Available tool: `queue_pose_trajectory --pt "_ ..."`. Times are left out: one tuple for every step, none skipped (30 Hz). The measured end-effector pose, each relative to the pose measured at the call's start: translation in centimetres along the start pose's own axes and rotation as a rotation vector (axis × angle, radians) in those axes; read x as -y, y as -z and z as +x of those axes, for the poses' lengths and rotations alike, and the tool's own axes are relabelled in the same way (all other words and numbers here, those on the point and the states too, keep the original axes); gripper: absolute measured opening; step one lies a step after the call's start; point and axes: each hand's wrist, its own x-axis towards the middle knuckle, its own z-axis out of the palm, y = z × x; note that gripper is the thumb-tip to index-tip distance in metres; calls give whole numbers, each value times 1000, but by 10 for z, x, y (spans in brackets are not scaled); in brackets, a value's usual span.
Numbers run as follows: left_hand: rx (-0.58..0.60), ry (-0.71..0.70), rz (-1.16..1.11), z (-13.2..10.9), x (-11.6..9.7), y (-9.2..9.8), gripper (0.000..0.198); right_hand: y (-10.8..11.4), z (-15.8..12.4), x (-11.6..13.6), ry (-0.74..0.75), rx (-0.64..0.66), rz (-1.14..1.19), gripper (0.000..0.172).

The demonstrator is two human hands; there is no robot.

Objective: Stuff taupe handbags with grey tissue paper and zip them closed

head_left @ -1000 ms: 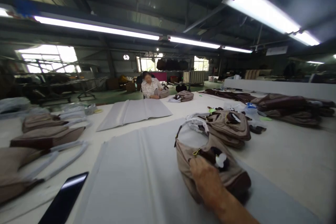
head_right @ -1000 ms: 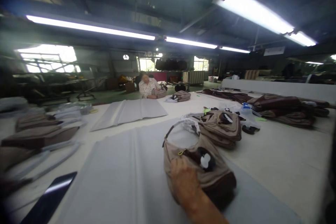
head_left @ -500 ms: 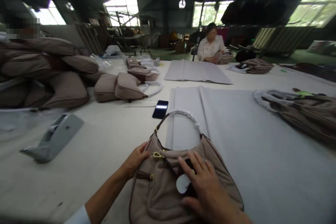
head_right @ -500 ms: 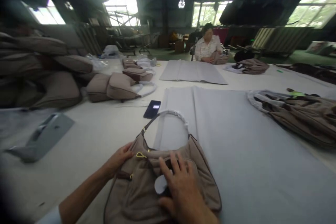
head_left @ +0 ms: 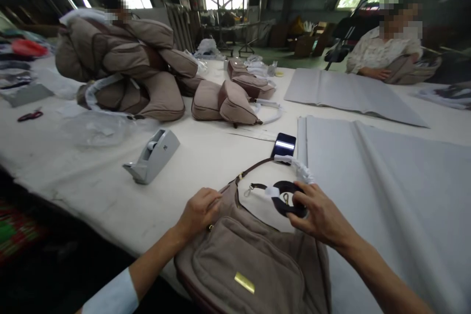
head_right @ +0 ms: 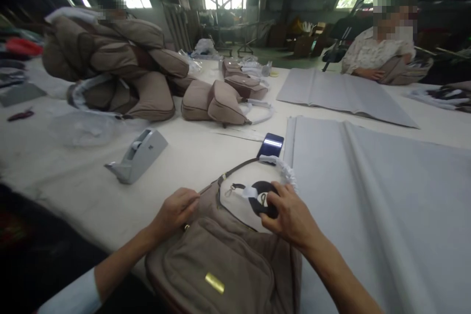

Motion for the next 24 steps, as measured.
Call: queue_pose_trajectory --pt "68 -97 53 0 -9 -5 23 1 8 -8 4 13 -29 6" --pt "159 -203 131 1 -18 -10 23 -1 14 -12 12 42 -44 6" --pt "260 -296 230 4 -26 -16 23 -3 18 -14 24 74 -48 6" --pt "356 -368 338 8 -34 -21 22 -6 21 -13 35 100 -48 7" --pt "433 -408 430 11 -39 -25 21 -8 23 -11 43 111 -47 7" --pt "485 -418 498 14 -43 -27 18 -9 23 -9 46 105 -50 8" --pt "520 -427 550 15 -45 -28 15 -8 22 -6 45 85 -55 7" --pt "530 -451 585 14 -45 -27 11 -6 20 -3 44 60 -62 7" --pt "518 -497 601 10 -44 -24 11 -3 17 -1 40 36 -70 6" --pt "474 -565 598 5 -41 -21 15 1 14 1 33 18 -80 6" --pt "405 -639 581 -2 -37 -16 18 5 9 3 26 10 -91 5" --pt "319 -706 547 -10 -33 -10 19 8 5 4 20 12 -99 6" --pt "233 -750 502 -18 -29 -4 20 11 2 5 17 21 -103 6" --pt "168 -771 460 -25 -26 1 22 13 -1 6 17 34 -105 7" --pt "130 -774 429 -31 -24 7 23 14 -3 6 20 45 -104 7" --pt "116 -769 409 -36 -23 11 24 14 -3 5 27 54 -103 8" --pt "121 -763 400 -40 -23 15 25 13 -2 4 35 66 -105 9" --pt "127 -762 392 -43 -23 17 25 10 0 2 40 82 -114 10" --pt "128 -763 384 -46 -24 19 25 5 4 1 41 107 -131 12" --pt "122 -765 379 -47 -25 19 24 -3 9 1 42 140 -153 14" --pt "112 -768 374 -49 -25 19 25 -13 15 3 49 177 -180 16" --pt "98 -770 368 -50 -24 18 26 -25 21 6 62 211 -205 17" --pt "73 -768 366 -50 -21 18 29 -39 28 11 79 243 -220 19" --pt "41 -759 373 -50 -17 17 34 -54 35 17 124 261 -226 21"
